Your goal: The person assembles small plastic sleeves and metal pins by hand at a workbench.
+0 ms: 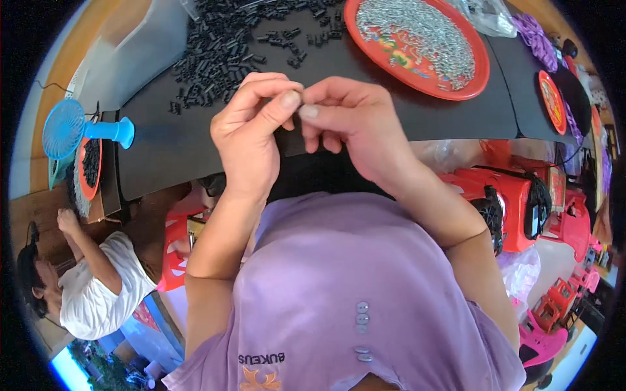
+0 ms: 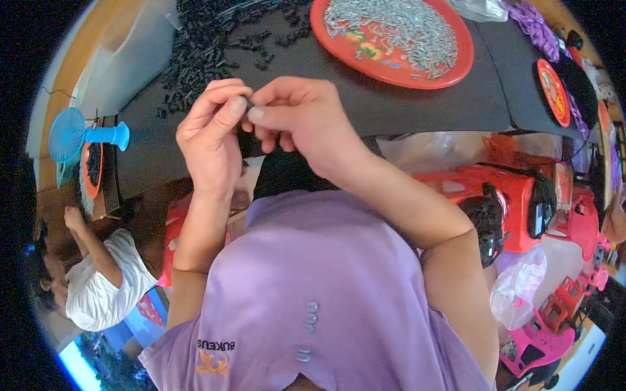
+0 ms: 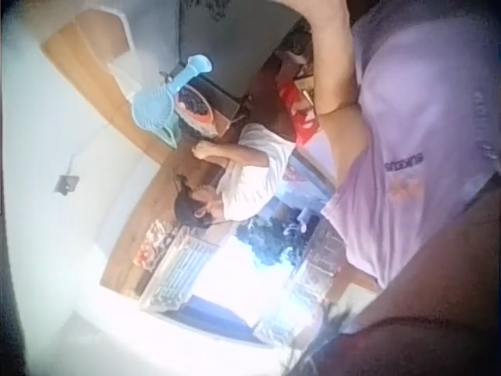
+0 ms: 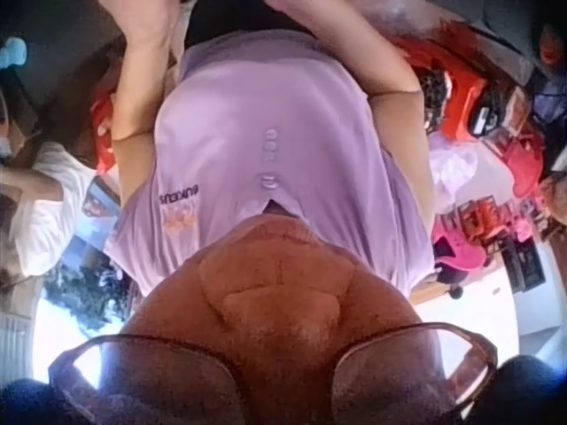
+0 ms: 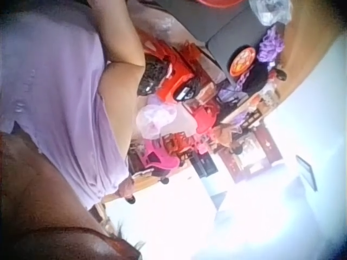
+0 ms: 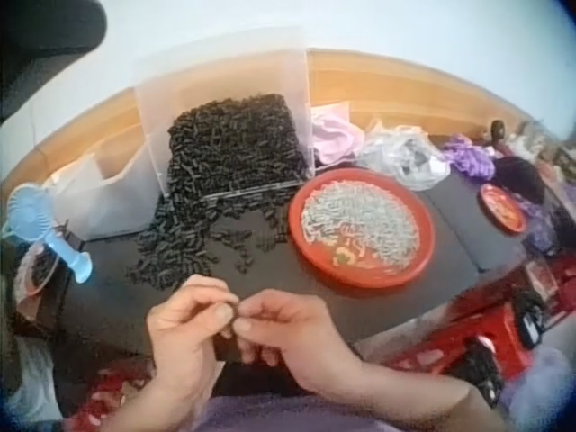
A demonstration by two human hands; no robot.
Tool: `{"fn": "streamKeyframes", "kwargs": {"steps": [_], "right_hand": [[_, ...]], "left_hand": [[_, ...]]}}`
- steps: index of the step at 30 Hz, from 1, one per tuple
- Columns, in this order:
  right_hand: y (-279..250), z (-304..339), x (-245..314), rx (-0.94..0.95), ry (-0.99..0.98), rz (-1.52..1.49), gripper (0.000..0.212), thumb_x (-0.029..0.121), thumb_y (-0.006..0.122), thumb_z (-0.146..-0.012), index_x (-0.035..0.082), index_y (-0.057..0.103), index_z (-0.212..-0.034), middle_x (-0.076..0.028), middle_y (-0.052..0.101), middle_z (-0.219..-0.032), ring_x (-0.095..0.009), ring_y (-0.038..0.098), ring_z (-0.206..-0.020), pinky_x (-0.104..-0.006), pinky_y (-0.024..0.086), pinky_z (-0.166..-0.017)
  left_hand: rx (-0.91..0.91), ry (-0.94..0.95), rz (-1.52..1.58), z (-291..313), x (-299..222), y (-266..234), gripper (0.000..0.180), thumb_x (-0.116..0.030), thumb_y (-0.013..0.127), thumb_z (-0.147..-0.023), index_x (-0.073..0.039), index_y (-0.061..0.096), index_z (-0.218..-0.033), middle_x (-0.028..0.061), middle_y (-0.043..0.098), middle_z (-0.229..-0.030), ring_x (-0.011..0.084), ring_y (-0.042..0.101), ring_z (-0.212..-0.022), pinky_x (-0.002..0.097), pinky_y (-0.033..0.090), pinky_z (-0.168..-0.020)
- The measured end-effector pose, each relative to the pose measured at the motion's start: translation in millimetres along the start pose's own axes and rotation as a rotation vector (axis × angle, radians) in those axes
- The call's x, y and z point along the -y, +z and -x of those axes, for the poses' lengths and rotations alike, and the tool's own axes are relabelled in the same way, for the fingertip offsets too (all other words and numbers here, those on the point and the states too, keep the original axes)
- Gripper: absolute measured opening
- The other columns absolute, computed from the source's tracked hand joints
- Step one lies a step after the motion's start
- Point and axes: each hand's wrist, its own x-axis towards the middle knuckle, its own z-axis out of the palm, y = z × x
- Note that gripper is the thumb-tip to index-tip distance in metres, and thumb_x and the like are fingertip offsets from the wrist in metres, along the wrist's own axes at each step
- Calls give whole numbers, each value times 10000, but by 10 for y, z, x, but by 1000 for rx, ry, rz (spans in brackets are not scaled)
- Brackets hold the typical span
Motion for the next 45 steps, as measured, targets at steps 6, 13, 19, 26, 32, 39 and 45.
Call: {"fn": "streamKeyframes", "kwargs": {"steps": [6,13,19,26,32,39,45], "right_hand": [[-399,23,383,-218,-626,898,136,47,695,-776,12,671,-905,-81,653,-740,-142,626,-672,-263,487,-612],[-1217,-343,890,-205,-722,1883,133,120,653,-784,138,688,-911,-75,627,-834,-285,643,-757,-392,506,-629],[-1311,-429,801,-66,-706,2018,124,112,670,-786,143,681,-906,-45,596,-816,-277,618,-771,-402,489,-633],[-1329,-460,812,-2,-687,2022,88,117,641,-807,101,638,-894,-58,606,-850,-295,627,-817,-408,493,-649],[-819,-347,791,-68,-567,1076,104,76,605,-907,11,617,-988,-18,645,-883,-88,603,-812,-251,475,-675],[-125,-303,234,50,-363,757,84,53,627,-843,22,609,-919,-34,615,-734,-100,578,-678,-257,465,-604],[-95,-353,285,106,-610,1008,131,-9,643,-793,13,602,-916,-104,615,-817,-257,619,-720,-327,482,-635]], "left_hand": [[-36,-149,175,-39,-97,5,157,-82,646,-889,50,634,-972,138,673,-853,139,605,-638,221,445,-487],[-48,-263,155,-69,-54,-41,166,-72,641,-890,53,650,-998,107,656,-804,99,568,-596,201,420,-456],[6,-342,136,-92,-58,-90,173,-58,633,-890,57,645,-1019,105,653,-836,102,571,-616,208,435,-476],[60,-355,222,-127,-10,-63,175,-54,637,-877,52,645,-1016,102,656,-860,107,583,-632,223,442,-476],[35,-327,204,-73,60,-114,175,-46,635,-877,49,653,-1022,75,639,-807,101,572,-616,218,437,-467],[19,-299,163,-77,79,-97,141,-11,638,-862,37,648,-994,50,611,-739,99,554,-594,218,435,-465],[-4,-269,172,-52,111,-86,115,11,649,-850,32,640,-962,38,605,-726,86,548,-594,210,424,-453]]}}
